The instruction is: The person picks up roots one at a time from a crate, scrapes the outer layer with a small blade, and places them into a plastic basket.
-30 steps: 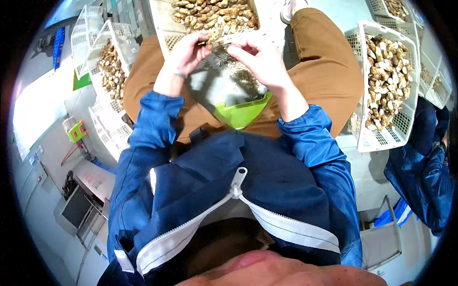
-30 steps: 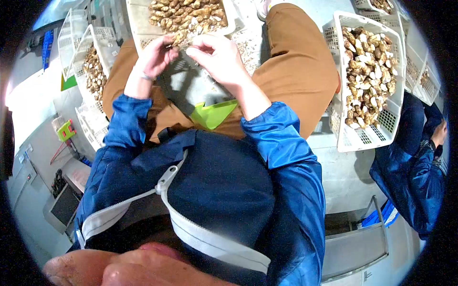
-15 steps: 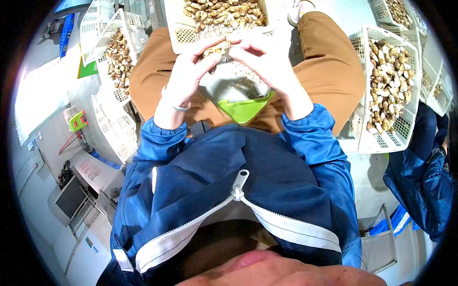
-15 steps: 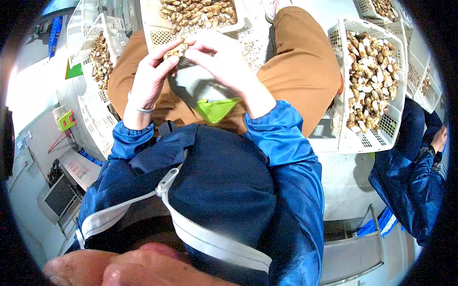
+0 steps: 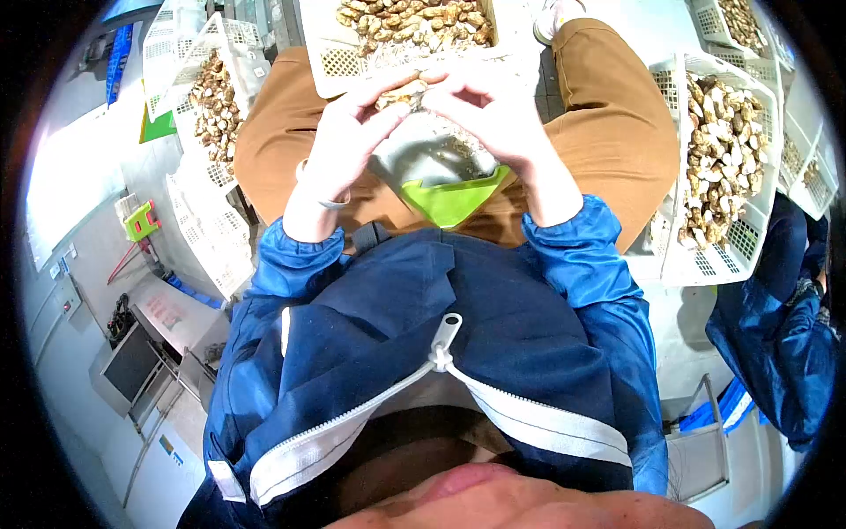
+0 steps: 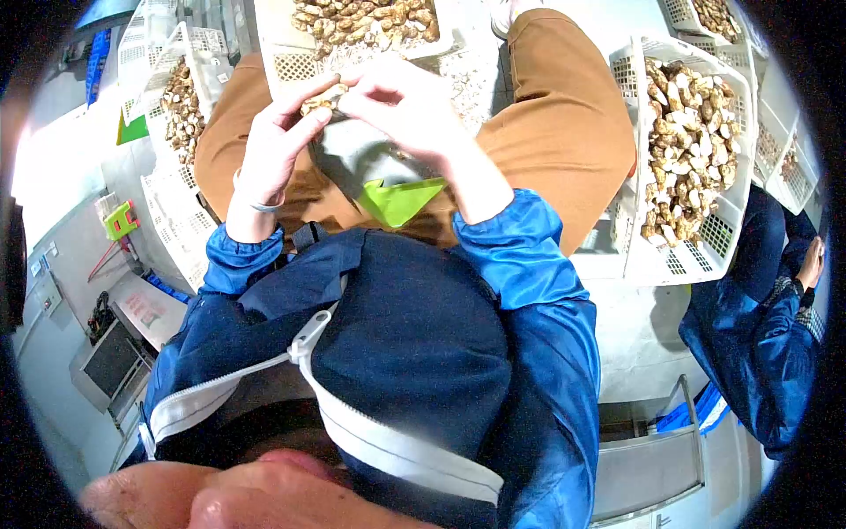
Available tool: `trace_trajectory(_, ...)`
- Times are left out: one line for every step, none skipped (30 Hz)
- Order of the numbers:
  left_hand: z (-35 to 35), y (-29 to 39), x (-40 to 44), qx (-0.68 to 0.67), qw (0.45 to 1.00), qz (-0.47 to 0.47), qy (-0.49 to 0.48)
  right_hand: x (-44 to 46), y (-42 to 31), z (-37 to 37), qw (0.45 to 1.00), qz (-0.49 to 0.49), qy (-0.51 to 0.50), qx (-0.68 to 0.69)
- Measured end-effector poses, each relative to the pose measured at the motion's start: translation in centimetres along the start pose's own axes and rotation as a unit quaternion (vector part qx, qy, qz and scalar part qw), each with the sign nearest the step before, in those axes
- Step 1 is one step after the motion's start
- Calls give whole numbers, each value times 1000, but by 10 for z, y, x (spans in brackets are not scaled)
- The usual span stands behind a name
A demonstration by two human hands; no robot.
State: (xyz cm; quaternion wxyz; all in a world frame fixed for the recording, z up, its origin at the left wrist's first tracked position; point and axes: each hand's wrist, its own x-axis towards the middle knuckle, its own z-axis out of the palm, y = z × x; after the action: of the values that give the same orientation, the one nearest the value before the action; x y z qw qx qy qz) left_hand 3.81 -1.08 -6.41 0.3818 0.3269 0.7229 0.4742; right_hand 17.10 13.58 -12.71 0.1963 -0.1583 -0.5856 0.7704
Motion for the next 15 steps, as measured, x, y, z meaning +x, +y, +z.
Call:
trace_trajectory(1,-2,0,25,999,30,3,4,5,-2,986,-124,-10,-115)
trace_trajectory(0,-1,-1,12,1000,14,-5,5,7,-3,996,-56,-6,-65)
trace_trajectory(-1,3,-2,-1,1000,-4,-13,5,6,-5,1000,12,-3,-15)
trace_trajectory(-2,6,-4,-14,1000,-21,-19,5,4,-6,996,80,-1,35)
trace_trajectory(-3,7,-4,-24,999,-41,-26,6,-3,-9,983,108,-12,151)
trace_trajectory(-5,6,-4,-19,999,-27,-23,6,-2,-7,986,100,-9,131)
trace_trajectory(-6,3,-4,-13,1000,-12,-21,6,1,-6,990,92,-5,110)
trace_trajectory(-6,1,-4,-9,1000,2,-20,6,4,-4,992,84,-1,90)
trace_trajectory(-3,0,-5,-4,1000,-8,0,5,7,-2,999,24,-22,29)
trace_trajectory(-1,1,-6,-4,1000,-2,0,4,9,0,998,-34,-42,-32)
trace_trajectory(0,4,-6,-4,1000,3,1,4,9,1,999,3,-35,-19)
trace_trajectory(0,5,-7,-3,1000,9,1,4,8,0,999,41,-28,-5)
trace_trajectory(-1,6,-8,-23,1000,-9,1,5,6,-4,993,74,-39,78)
trace_trajectory(-2,5,-10,-43,999,-25,0,7,4,-10,980,107,-50,161)
trace_trajectory(-2,5,-10,-63,997,-40,-1,5,0,-11,981,131,-34,138)
